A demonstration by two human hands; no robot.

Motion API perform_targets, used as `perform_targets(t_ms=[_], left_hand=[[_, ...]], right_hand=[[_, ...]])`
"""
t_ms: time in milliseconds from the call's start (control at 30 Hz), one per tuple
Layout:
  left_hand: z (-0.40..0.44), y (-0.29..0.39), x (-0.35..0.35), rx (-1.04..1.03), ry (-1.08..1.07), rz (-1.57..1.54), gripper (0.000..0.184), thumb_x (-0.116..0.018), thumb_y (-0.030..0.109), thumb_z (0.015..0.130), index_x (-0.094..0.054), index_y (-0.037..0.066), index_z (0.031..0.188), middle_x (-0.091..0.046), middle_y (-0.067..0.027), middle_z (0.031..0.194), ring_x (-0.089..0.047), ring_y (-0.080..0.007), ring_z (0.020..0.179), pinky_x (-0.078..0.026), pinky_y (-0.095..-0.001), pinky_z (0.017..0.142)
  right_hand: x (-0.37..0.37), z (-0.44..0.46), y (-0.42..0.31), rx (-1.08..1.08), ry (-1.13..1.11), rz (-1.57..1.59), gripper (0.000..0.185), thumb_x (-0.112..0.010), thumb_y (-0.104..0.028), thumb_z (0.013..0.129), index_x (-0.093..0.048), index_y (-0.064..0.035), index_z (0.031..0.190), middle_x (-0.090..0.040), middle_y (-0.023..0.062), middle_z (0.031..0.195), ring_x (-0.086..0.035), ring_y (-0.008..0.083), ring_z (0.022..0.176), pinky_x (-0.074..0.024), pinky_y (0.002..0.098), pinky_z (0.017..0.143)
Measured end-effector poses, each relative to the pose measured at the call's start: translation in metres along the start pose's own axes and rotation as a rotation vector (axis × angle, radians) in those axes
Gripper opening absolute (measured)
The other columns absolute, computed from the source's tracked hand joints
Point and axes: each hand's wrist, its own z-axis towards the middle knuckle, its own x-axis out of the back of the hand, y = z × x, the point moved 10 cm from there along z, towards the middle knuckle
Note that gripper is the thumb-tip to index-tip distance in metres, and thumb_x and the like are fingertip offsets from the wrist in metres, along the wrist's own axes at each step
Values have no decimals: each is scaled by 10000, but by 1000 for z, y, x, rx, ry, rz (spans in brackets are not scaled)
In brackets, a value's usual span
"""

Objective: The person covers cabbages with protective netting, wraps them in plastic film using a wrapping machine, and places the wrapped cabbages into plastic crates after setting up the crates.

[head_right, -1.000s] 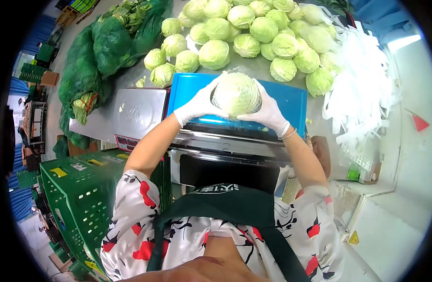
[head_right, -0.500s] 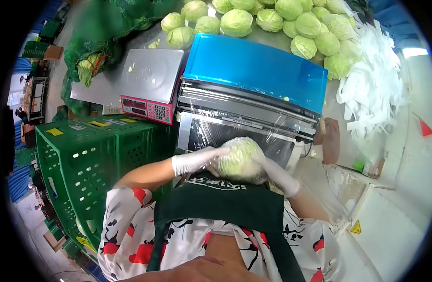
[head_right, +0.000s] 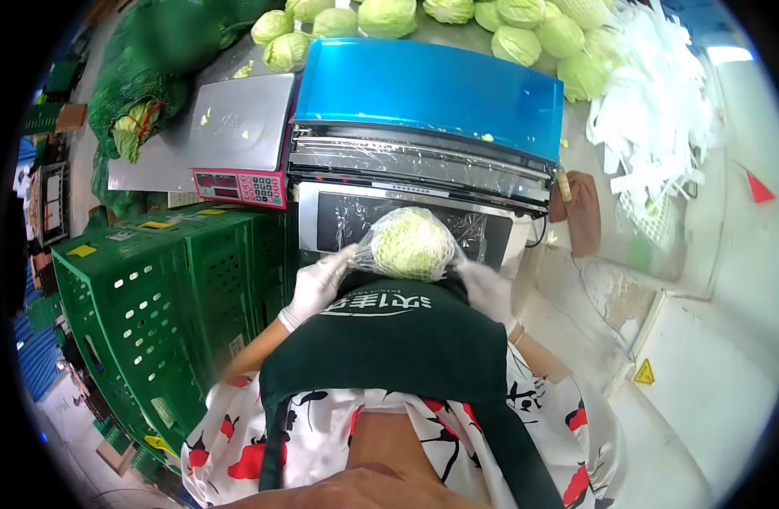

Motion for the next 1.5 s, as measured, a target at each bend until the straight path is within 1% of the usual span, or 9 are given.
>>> perform_targets(t_ms=[300,400,467,733,933,967,1133,1200,1500], left_hand=[[-50,-94,-61,898,-301,-765,287,-491,220,1055,-709,43,1111,-554,38,658,-434,-37,516,-346,-202,465],[-71,-96,-154,581,-561,-598,283,-578,243,1003,-718,-4,999,-714,-82,842,-647,-157,757,-524,-334,705],[-47,-78,-184,137,-612,-210,250,-671,286,882,-739,65,977,-712,-211,888,-705,-346,802,-553,-408,718],[42,36,-57,-385,-284,240,494,-603,129,857,-557,105,1348,-694,-102,857,-644,-244,561,-518,-356,499],[108,81,57,-190,230,-749,176,-457,105,1003,-614,26,996,-556,6,790,-476,-85,636,-410,-211,606],[105,62,25,293,-36,-1026,77,-513,83,983,-578,43,994,-562,-2,839,-532,-97,761,-453,-237,690],[76,86,25,-270,-439,-931,499,-477,262,1034,-423,15,1464,-533,-120,1375,-490,-176,1292,-389,-311,1089],[32,70,32,98,-677,-1498,621,-555,350,975,-440,-47,1437,-508,-154,1417,-474,-209,1305,-333,-337,1126],[-81,65,260,-69,527,-1205,550,-623,294,916,-553,-50,1339,-606,-182,1324,-587,-259,1219,-466,-386,1041]], right_hand=[[-28,-27,86,-580,-147,375,335,-590,-338,999,-691,-45,872,-687,81,687,-614,127,558,-472,273,545],[-105,-36,130,-415,-291,-198,306,-590,-315,994,-725,-50,920,-723,69,783,-667,214,686,-527,357,658],[-147,-27,99,-471,-420,213,330,-587,-322,975,-636,-71,1183,-677,87,1040,-645,229,959,-503,373,861],[-168,-4,-29,-510,-1015,1910,429,-456,-264,1044,-474,-116,1446,-498,78,1466,-468,216,1346,-380,385,1141],[-100,61,-187,7,-941,788,332,-619,-140,939,-591,14,1231,-667,100,1100,-628,174,1046,-503,327,932],[-94,66,-177,15,-822,747,318,-618,-129,934,-596,16,1216,-665,101,1092,-627,171,1041,-502,325,931],[-77,83,-192,395,-341,271,315,-603,-63,914,-553,31,1211,-648,147,1072,-617,202,1053,-484,337,965],[-71,82,-151,-42,-97,561,299,-552,-40,954,-594,73,1228,-652,160,1203,-615,202,1127,-456,327,1013],[-53,109,-164,18,-185,692,262,-496,-140,1009,-665,23,1125,-695,99,1088,-673,163,1010,-512,289,923]])
